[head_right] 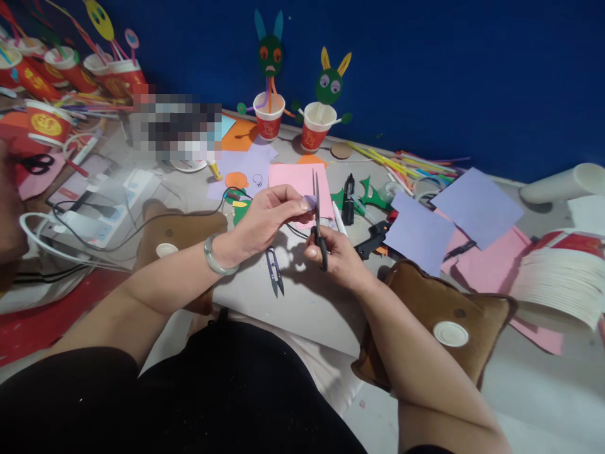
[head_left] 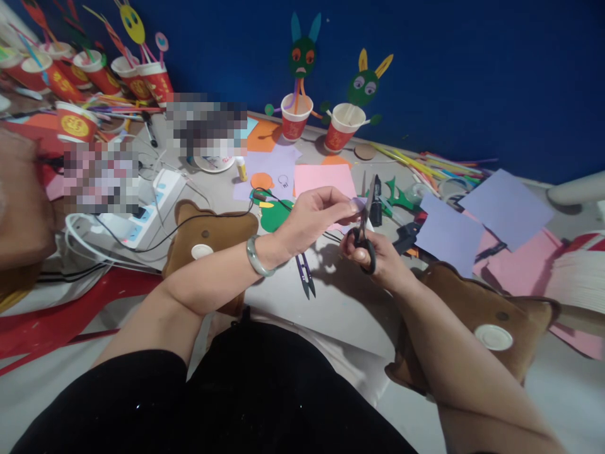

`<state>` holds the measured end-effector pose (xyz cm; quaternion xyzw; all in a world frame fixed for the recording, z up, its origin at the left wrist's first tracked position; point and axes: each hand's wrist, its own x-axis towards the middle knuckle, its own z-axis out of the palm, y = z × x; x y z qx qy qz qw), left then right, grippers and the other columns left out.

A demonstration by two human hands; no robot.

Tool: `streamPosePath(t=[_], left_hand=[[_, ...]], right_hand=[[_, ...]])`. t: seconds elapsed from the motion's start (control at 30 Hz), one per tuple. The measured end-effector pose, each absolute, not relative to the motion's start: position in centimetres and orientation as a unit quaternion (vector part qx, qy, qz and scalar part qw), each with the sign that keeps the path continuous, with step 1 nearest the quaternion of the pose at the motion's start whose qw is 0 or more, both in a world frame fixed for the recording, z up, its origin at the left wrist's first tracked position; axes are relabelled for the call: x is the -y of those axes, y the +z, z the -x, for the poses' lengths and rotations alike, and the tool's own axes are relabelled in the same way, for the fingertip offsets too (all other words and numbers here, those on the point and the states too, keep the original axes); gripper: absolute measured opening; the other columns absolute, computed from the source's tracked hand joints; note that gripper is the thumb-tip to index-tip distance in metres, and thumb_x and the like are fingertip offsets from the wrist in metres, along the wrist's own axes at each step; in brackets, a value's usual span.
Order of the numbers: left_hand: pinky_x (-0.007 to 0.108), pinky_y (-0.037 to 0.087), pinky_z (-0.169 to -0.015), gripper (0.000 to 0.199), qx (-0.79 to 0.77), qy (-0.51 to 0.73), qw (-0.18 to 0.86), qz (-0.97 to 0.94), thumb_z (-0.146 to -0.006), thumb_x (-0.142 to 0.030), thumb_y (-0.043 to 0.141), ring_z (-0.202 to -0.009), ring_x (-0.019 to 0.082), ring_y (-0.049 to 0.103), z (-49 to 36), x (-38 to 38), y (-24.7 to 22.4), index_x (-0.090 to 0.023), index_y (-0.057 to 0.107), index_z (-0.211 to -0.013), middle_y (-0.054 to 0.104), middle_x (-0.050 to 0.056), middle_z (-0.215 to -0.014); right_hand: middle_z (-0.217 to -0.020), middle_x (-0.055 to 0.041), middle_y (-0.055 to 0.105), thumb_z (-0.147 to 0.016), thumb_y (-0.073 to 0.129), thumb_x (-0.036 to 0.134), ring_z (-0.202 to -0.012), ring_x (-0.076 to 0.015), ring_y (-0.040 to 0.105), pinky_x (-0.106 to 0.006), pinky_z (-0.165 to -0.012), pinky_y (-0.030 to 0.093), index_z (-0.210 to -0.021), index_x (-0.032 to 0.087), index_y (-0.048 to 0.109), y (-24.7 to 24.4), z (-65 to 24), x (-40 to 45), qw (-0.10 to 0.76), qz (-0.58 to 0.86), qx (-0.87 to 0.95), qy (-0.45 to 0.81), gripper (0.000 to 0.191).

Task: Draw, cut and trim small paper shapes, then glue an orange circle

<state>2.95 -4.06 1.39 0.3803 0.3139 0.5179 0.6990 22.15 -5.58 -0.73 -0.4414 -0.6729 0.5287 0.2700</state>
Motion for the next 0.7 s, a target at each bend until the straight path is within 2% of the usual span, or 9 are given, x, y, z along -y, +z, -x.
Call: streamPosePath(t=[0.27, 0.5, 0.7], left_hand=[[0.027, 0.056, -0.076, 0.046, -0.319, 0.519, 0.695, -0.382, -0.068, -0.047, 0.097, -0.070, 0.009, 0.065, -2.91, 4.11, 1.57, -0.017, 0.062, -0.072, 0.068, -0.002, -0.070], [0.027, 0.057, -0.075, 0.040, -0.328, 0.516, 0.689, -0.391, -0.075, -0.041, 0.094, -0.070, 0.009, 0.065, -2.78, 4.09, 1.64, -0.018, 0.062, -0.072, 0.068, -0.002, -0.071], [0.026, 0.056, -0.074, 0.044, -0.321, 0.521, 0.686, -0.392, -0.070, -0.046, 0.096, -0.069, 0.008, 0.065, -2.74, 4.07, 1.62, -0.018, 0.064, -0.072, 0.068, -0.002, -0.070]], right_hand=[[-0.066, -0.0015, 0.057, -0.067, 0.073, 0.094, -0.064, -0.0170, 0.049, -0.033, -0.062, 0.037, -0.069, 0.022, 0.054, -0.81, -22.21, 5.53, 0.270, 0.438, 0.674, 0.530, 0.075], [-0.065, -0.0008, 0.056, -0.067, 0.073, 0.095, -0.061, -0.0155, 0.045, -0.032, -0.060, 0.034, -0.069, 0.022, 0.053, -0.84, -22.25, 5.51, 0.268, 0.442, 0.674, 0.528, 0.075], [-0.065, -0.0008, 0.056, -0.066, 0.073, 0.095, -0.062, -0.0165, 0.048, -0.032, -0.061, 0.036, -0.068, 0.022, 0.053, -0.97, -22.30, 5.41, 0.271, 0.442, 0.675, 0.524, 0.076]])
